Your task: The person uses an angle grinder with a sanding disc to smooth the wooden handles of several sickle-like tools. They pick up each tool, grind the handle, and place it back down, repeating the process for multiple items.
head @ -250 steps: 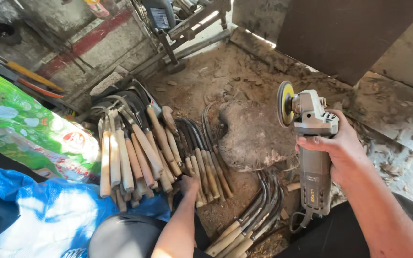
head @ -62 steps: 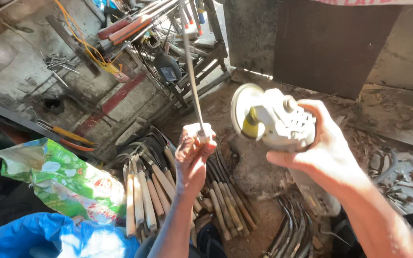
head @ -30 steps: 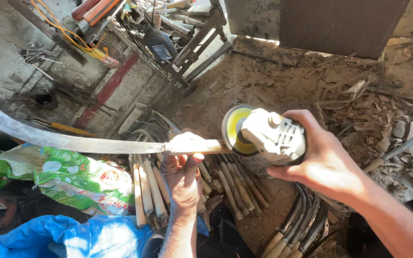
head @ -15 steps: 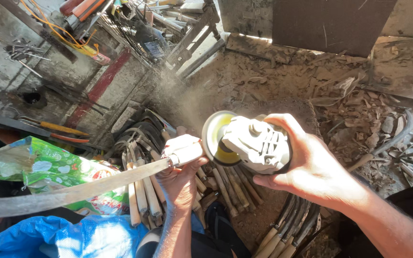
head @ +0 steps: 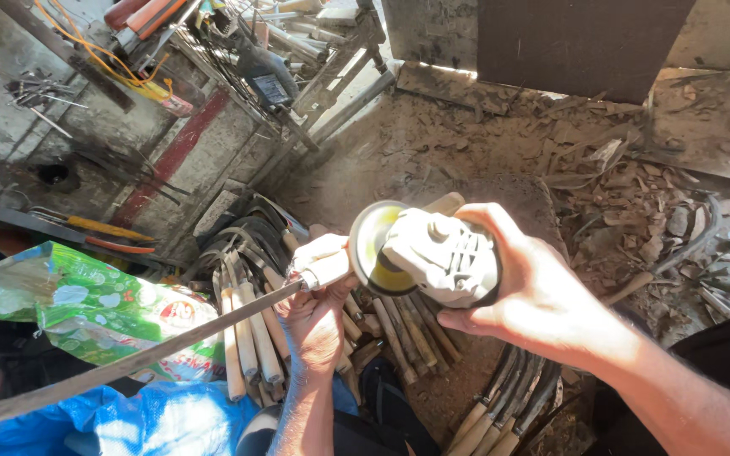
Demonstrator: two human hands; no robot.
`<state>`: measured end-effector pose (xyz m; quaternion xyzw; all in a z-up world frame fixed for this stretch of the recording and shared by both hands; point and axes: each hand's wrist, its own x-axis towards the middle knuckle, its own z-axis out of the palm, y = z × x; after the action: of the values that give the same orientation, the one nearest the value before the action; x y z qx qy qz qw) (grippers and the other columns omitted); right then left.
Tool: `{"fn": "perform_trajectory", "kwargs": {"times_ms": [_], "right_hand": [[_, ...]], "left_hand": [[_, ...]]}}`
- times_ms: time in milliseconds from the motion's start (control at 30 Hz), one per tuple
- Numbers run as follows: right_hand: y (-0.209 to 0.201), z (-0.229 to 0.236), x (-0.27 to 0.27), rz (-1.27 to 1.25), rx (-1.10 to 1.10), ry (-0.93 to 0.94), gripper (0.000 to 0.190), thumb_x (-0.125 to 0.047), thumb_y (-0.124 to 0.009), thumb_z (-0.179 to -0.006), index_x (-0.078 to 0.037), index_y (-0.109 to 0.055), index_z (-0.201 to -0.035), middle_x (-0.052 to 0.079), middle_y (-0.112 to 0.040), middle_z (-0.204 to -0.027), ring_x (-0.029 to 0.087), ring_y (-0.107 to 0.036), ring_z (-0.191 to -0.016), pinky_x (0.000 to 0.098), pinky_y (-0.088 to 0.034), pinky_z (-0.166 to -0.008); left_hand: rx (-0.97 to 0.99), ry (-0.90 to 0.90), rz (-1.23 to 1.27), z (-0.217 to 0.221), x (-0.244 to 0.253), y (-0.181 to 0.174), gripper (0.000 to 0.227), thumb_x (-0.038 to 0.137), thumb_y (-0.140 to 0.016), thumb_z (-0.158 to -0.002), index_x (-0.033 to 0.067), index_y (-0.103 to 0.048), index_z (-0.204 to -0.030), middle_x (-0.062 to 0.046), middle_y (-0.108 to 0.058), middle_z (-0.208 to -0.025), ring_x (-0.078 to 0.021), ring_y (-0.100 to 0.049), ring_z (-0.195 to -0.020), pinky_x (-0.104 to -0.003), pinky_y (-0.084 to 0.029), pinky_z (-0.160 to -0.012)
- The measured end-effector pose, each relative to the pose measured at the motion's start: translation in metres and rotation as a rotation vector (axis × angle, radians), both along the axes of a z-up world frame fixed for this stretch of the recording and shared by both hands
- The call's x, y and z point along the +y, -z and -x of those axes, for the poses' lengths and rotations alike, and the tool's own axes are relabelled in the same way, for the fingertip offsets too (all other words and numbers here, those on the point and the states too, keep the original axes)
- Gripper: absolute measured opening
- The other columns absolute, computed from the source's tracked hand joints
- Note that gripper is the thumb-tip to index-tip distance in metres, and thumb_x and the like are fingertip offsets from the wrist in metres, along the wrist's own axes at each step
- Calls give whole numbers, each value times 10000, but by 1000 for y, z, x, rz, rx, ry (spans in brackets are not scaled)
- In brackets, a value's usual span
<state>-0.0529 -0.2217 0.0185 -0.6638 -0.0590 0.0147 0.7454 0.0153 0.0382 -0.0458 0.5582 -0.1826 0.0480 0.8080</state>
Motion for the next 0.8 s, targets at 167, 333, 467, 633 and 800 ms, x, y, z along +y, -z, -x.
{"fn": "perform_trajectory", "kwargs": {"times_ms": [167, 333, 467, 633, 800], "right_hand": [[-10, -15, -6, 467, 300, 172, 947, -129, -963, -563, -172, -470, -1370, 73, -703, -1195, 200, -683, -1133, 329, -531, -1016], [-15, -27, -11, 567, 385, 236, 934, -196, -964, -613, -169, -441, -1386, 104, -700, -1216, 224, -680, -1179, 376, -531, -1064], [-9, -18, 2, 391, 317, 117, 972, -140, -944, -553, -183, -461, -1396, 94, -662, -1297, 232, -632, -1223, 420, -513, -1063], [-3, -11, 4, 174, -41, 22, 886, -120, -905, -615, -93, -478, -1390, 150, -604, -1368, 295, -574, -1272, 455, -503, -993], [-7, -30, -16, 515, 290, 250, 874, -200, -946, -621, -155, -460, -1346, 100, -698, -1227, 228, -684, -1171, 378, -543, -1024]], "left_hand": [[-225, -12, -85, 2, 5, -11, 507, -169, -722, -921, 213, -755, -1253, -97, -673, -1302, -227, -651, -1228, -377, -564, -1098], [-163, -102, -100, 4, 6, -17, 375, -134, -728, -909, 84, -745, -1213, -93, -658, -1290, -215, -637, -1206, -351, -534, -1060], [-108, -54, -66, 3, 0, -21, 365, -128, -725, -911, 67, -703, -1220, -75, -648, -1248, -195, -626, -1192, -336, -509, -1097], [-143, -139, -201, 7, -1, -26, 348, -100, -746, -901, 63, -704, -1205, -61, -649, -1241, -181, -618, -1172, -317, -497, -1074], [-254, -198, -220, 9, 11, -27, 295, -73, -773, -903, 52, -735, -1168, -59, -660, -1245, -183, -625, -1181, -319, -511, -1066]]}}
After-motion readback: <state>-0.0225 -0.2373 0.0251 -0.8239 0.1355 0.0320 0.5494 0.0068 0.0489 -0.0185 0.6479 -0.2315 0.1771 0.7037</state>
